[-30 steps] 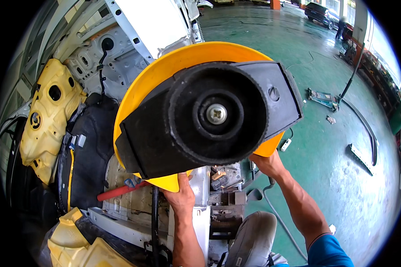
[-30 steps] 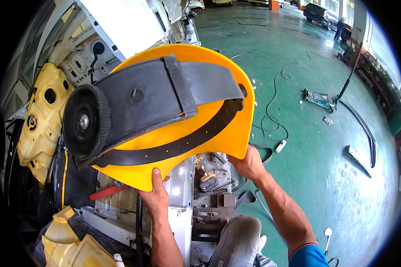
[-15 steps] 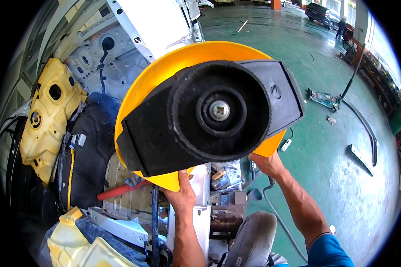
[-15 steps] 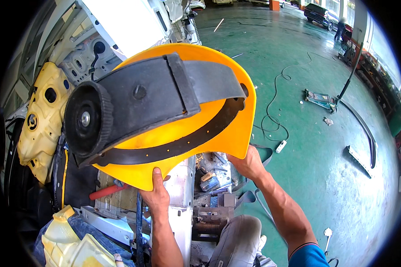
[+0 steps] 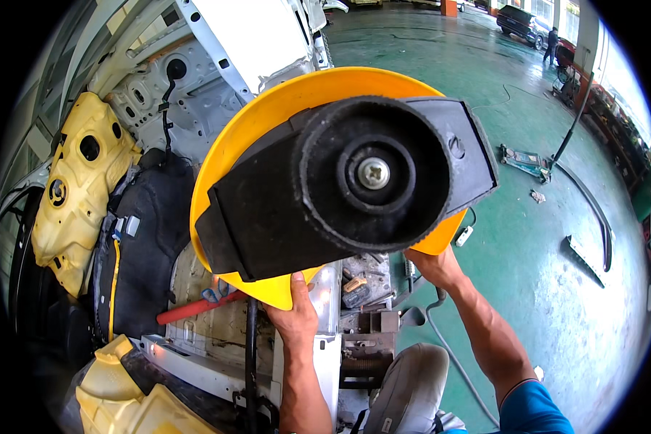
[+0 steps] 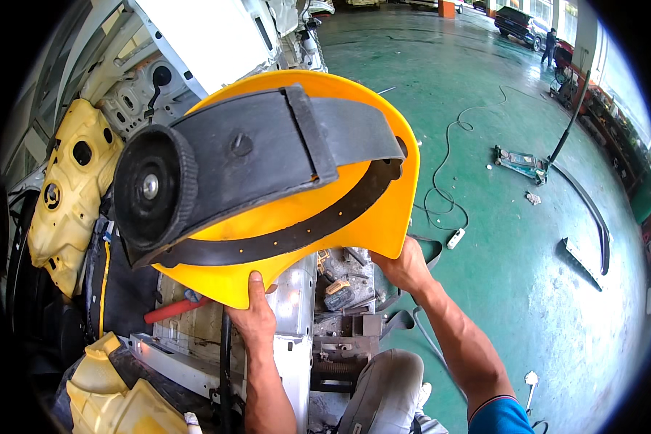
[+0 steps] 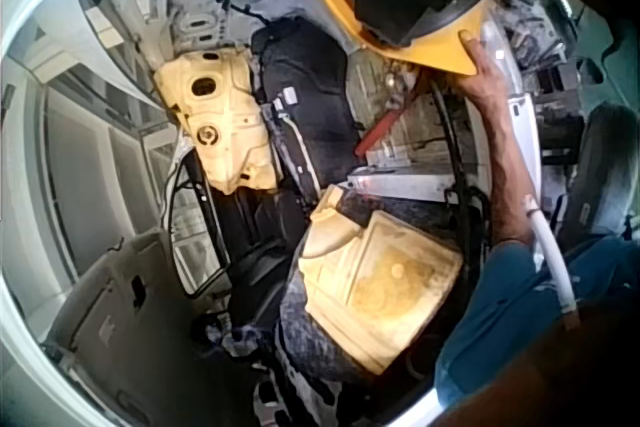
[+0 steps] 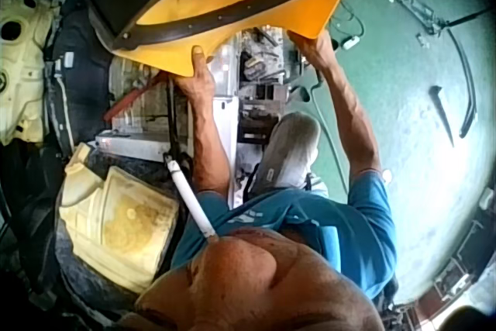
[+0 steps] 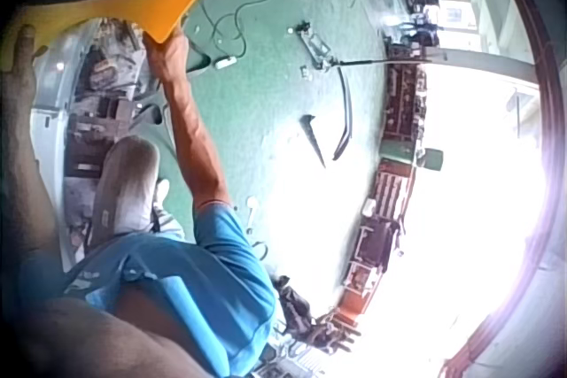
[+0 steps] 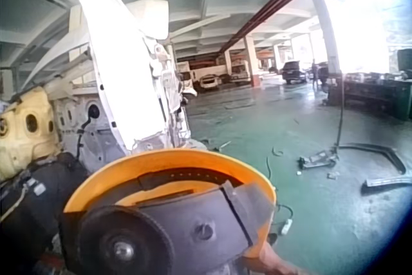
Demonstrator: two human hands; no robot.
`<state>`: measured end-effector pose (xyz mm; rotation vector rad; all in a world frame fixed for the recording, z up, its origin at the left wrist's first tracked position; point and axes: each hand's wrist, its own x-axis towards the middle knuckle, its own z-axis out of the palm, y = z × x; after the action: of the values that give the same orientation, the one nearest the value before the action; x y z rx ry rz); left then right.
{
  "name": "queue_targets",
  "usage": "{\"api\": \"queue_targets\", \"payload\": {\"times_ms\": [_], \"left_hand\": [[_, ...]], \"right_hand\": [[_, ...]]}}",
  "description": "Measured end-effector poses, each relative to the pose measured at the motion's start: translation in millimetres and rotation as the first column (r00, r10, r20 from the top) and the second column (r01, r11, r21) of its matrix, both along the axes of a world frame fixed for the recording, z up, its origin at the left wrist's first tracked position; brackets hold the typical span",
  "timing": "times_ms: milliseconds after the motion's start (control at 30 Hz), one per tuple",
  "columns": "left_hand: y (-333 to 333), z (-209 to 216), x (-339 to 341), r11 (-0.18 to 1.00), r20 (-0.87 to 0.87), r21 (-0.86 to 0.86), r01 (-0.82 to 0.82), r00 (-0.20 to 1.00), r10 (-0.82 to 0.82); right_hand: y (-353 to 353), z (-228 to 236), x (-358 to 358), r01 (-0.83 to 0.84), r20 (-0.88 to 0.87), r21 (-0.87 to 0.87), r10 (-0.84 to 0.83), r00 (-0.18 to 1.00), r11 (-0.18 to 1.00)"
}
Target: The person welds a section of a car frame using a welding torch and filler rod. They repeatedly put on and remove a yellow welding mask while working on the same seam area.
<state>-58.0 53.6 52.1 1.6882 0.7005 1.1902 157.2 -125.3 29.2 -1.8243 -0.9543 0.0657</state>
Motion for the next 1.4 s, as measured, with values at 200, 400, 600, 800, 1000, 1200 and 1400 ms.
{"api": "queue_targets", "payload": {"times_ms": [200,400,600,800,1000,1200,1400], "left_hand": [[-3,3,1,0.999,0.001,-0.032,0.006,1.0,-0.006],[0,4,1,1.0,0.022,-0.006,0.014,1.0,-0.014],[-7,9,2,0.996,0.024,-0.094,0.0,1.0,0.002],[-7,9,3,0.997,0.045,-0.075,-0.006,0.999,0.009],[-7,13,1,0.995,-0.012,-0.096,0.004,1.0,-0.006],[-4,6,1,0.999,0.002,-0.046,0.01,1.0,-0.009],[-2,5,0,0.997,-0.001,-0.071,0.023,1.0,-0.023]], "right_hand": [[4,-10,7,-0.041,0.12,0.042,0.036,0.992,0.998],[2,-6,4,-0.035,0.048,0.018,0.034,0.998,0.999],[-3,-1,0,0.015,-0.031,-0.007,-0.016,0.999,1.0],[-2,2,1,-0.004,-0.016,-0.025,0.004,1.0,1.0],[-2,1,0,-0.006,-0.018,-0.022,0.005,1.0,1.0],[-1,-1,2,-0.022,-0.001,-0.022,0.022,1.0,1.0],[0,-1,3,-0.036,0.012,-0.014,0.036,0.999,0.999]]}}
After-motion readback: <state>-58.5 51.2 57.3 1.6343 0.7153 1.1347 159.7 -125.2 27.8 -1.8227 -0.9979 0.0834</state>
